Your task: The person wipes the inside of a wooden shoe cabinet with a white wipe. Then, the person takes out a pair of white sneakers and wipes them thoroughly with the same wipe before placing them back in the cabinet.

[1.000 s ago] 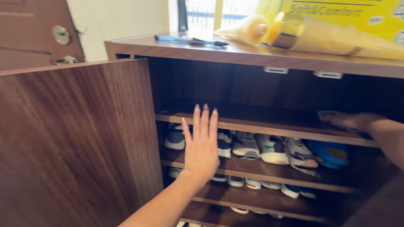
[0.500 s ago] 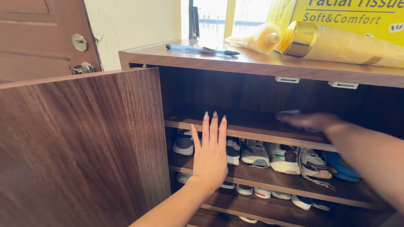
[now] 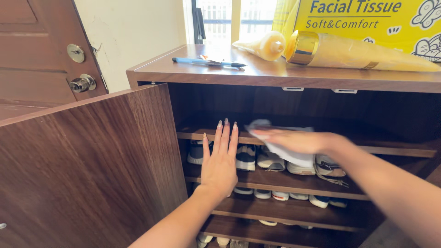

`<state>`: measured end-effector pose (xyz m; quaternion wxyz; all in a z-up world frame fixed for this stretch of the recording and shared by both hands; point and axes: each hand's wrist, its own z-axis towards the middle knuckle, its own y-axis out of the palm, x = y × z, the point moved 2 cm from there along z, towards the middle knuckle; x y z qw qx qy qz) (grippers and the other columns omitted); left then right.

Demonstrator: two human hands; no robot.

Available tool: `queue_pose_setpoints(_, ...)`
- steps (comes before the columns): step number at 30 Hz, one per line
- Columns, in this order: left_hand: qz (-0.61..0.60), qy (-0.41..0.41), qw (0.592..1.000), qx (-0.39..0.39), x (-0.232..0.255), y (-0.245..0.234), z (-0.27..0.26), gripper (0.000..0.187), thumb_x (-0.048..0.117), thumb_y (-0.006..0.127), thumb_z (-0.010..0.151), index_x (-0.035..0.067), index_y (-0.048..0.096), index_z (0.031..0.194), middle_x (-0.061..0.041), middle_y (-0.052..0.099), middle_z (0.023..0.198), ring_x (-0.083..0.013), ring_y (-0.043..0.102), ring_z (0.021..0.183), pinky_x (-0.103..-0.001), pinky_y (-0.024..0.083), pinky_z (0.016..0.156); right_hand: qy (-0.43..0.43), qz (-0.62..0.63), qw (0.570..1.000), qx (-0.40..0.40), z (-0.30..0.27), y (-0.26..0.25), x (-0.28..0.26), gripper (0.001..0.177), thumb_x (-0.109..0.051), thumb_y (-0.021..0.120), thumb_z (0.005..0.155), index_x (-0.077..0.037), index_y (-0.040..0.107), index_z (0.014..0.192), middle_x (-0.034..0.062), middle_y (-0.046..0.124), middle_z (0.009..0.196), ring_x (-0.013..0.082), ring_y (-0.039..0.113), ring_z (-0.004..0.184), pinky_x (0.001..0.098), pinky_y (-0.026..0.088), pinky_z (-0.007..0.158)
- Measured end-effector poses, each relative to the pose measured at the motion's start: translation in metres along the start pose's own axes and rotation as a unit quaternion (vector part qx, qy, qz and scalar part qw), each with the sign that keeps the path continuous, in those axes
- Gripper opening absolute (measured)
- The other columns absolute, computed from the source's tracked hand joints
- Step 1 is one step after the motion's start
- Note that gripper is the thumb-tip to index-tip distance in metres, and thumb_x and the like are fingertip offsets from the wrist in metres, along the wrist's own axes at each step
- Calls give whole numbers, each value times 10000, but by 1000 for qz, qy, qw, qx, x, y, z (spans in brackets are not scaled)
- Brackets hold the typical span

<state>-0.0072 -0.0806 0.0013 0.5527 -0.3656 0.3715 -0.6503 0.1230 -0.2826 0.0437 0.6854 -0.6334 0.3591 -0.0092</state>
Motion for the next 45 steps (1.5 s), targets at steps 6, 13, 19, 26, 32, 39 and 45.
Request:
queue_pose_setpoints(6, -5, -21, 1000, 4, -16, -3, -4, 1050, -57, 624, 711, 6, 46, 1585, -225, 9, 1669, -338, -17, 1559, -564, 59, 1225, 405, -42, 912, 44, -101, -34, 135, 773, -612, 388, 945, -285, 302, 1640, 46, 342, 1661, 231, 354, 1498, 419, 293, 1227)
queue_pose_setpoints(13, -18, -59, 995, 77, -18, 1, -12, 1064, -87, 616, 703, 174, 123, 1609, -382, -39, 1604, -522, -31, 1505, -579, 81, 1212, 514, -10, 855, 69, -91, -55, 155, 932, -774, 408, 897, -245, 265, 1651, 79, 229, 1725, 264, 188, 1606, 494, 196, 1295)
queue_pose_setpoints(19, -12, -66, 992, 108, -19, 6, -13, 1096, -93, 637, 691, 225, 146, 1618, -369, -26, 1610, -525, 16, 1510, -576, 114, 1217, 328, 48, 943, -2, 20, 1, 63, 848, -722, 362, 935, -235, 276, 1624, 100, 272, 1689, 266, 241, 1563, 482, 249, 1252)
queue_pose_setpoints(26, -83, -92, 985, 120, -27, -2, -24, 1110, -47, 714, 665, 43, 95, 1582, -326, -37, 1629, -470, 32, 1534, -571, 136, 1207, 311, -17, 948, -60, 9, -18, 36, 859, -782, 250, 885, -396, 213, 1652, 29, 162, 1696, 278, 122, 1558, 535, 176, 1243)
queue_pose_setpoints(32, -126, -108, 982, 85, -43, 2, -36, 1089, -114, 654, 674, -20, 62, 1582, -302, -54, 1652, -422, 81, 1546, -491, 177, 1201, 374, 4, 926, -54, 85, -24, 118, 990, -834, 280, 812, -315, 163, 1647, 56, 85, 1738, 319, 129, 1601, 649, 206, 1248)
queue_pose_setpoints(39, -165, -93, 980, 61, -56, -2, -40, 1010, -118, 610, 706, -79, 70, 1558, -287, 30, 1661, -387, 157, 1536, -424, 166, 1238, 302, 24, 951, -54, 184, -13, 150, 975, -796, 344, 860, -243, 174, 1645, 96, 197, 1719, 292, 198, 1589, 552, 213, 1266)
queue_pose_setpoints(45, -168, -74, 980, 75, -59, -9, -39, 1005, -100, 614, 710, -86, 77, 1559, -296, 106, 1653, -382, 203, 1527, -390, 190, 1234, 235, 0, 971, -41, 215, -4, 118, 869, -702, 342, 904, -306, 161, 1657, 78, 227, 1705, 277, 246, 1568, 474, 228, 1266)
